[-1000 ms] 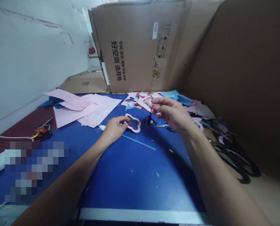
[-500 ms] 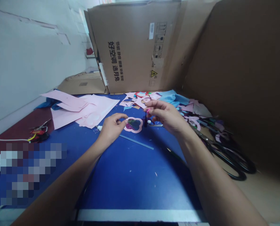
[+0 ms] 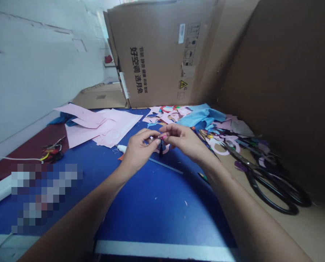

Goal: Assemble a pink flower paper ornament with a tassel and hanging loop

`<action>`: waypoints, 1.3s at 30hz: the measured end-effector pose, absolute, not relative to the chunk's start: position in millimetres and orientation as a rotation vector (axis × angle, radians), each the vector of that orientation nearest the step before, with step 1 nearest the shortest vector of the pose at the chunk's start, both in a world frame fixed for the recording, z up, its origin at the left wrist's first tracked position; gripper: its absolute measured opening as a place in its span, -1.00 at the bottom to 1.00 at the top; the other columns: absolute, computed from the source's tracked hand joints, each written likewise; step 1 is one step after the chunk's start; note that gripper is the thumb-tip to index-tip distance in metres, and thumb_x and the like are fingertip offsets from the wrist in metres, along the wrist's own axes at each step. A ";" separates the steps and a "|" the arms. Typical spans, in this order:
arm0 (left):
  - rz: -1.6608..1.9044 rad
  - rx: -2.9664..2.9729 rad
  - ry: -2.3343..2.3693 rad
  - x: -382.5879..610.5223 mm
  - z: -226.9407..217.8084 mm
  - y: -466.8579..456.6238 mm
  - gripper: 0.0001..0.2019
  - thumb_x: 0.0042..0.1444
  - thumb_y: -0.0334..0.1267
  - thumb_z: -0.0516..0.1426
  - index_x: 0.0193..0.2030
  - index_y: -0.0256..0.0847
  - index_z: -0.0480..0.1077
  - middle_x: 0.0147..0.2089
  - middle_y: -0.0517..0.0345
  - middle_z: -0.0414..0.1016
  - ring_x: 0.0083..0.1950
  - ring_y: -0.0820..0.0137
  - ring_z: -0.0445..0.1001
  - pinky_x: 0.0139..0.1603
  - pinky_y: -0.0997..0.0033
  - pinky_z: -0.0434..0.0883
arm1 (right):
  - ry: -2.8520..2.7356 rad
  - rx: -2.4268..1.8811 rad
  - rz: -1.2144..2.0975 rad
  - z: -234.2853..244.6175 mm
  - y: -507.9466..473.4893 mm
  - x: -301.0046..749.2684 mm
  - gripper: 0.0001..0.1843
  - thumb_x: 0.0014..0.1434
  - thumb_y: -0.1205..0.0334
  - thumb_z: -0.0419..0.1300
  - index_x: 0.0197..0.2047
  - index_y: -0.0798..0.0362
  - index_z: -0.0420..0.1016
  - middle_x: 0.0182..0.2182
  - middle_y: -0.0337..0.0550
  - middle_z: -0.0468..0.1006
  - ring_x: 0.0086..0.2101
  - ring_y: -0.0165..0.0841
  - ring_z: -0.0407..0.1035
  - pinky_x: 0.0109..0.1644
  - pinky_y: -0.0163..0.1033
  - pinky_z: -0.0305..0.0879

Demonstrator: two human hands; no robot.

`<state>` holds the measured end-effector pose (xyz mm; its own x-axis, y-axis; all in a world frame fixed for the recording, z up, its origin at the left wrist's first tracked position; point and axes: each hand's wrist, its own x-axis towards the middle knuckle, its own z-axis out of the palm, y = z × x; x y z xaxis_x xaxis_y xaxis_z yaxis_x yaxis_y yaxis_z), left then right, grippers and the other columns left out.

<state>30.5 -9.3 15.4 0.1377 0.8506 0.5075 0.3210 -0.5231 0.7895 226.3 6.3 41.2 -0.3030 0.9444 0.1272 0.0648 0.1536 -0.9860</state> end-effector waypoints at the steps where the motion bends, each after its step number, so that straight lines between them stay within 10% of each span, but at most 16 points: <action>1: 1.389 1.930 1.118 30.5 14.5 -8.5 -0.85 0.30 -0.38 0.27 -0.10 -0.09 0.68 -0.12 0.15 0.62 -0.31 0.44 0.51 -0.27 0.41 0.52 | -1.579 -1.002 1.271 42.4 5.1 224.1 -0.65 0.10 0.19 0.44 -0.02 0.04 0.64 -0.20 -0.12 0.68 -0.28 -0.30 0.53 -0.27 -0.22 0.41; 21: 1.463 1.680 1.128 24.7 18.8 -0.5 -0.90 0.28 -0.37 0.22 -0.24 -0.14 0.56 -0.29 0.19 0.61 -0.29 0.41 0.52 -0.28 0.44 0.44 | -1.720 -1.045 1.250 36.4 6.6 221.1 -0.67 0.17 0.11 0.43 -0.02 0.04 0.64 -0.25 -0.13 0.72 -0.28 -0.27 0.59 -0.23 -0.21 0.48; 28: 1.478 1.572 1.067 22.9 22.4 -0.2 -0.94 0.27 -0.35 0.22 -0.22 -0.15 0.54 -0.16 0.11 0.71 -0.34 0.46 0.55 -0.35 0.48 0.47 | -1.761 -1.602 0.429 22.2 41.5 278.9 -0.72 0.24 0.21 0.36 0.01 0.05 0.73 -0.13 0.00 0.78 -0.14 -0.11 0.64 -0.06 -0.10 0.48; 39: 1.494 1.554 1.059 22.4 20.9 1.8 -0.95 0.25 -0.30 0.25 -0.26 -0.16 0.52 -0.18 0.12 0.71 -0.39 0.49 0.56 -0.40 0.50 0.46 | -2.231 -1.829 0.196 -9.9 58.3 270.1 -0.65 0.32 0.15 0.33 0.15 -0.15 0.74 -0.05 -0.13 0.78 -0.10 -0.14 0.61 -0.10 -0.20 0.39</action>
<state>22.4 1.8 20.9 -0.0109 0.9153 0.4027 0.0772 -0.4007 0.9129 270.1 58.3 -9.9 -0.1811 0.9777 0.1067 0.9441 0.2032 -0.2595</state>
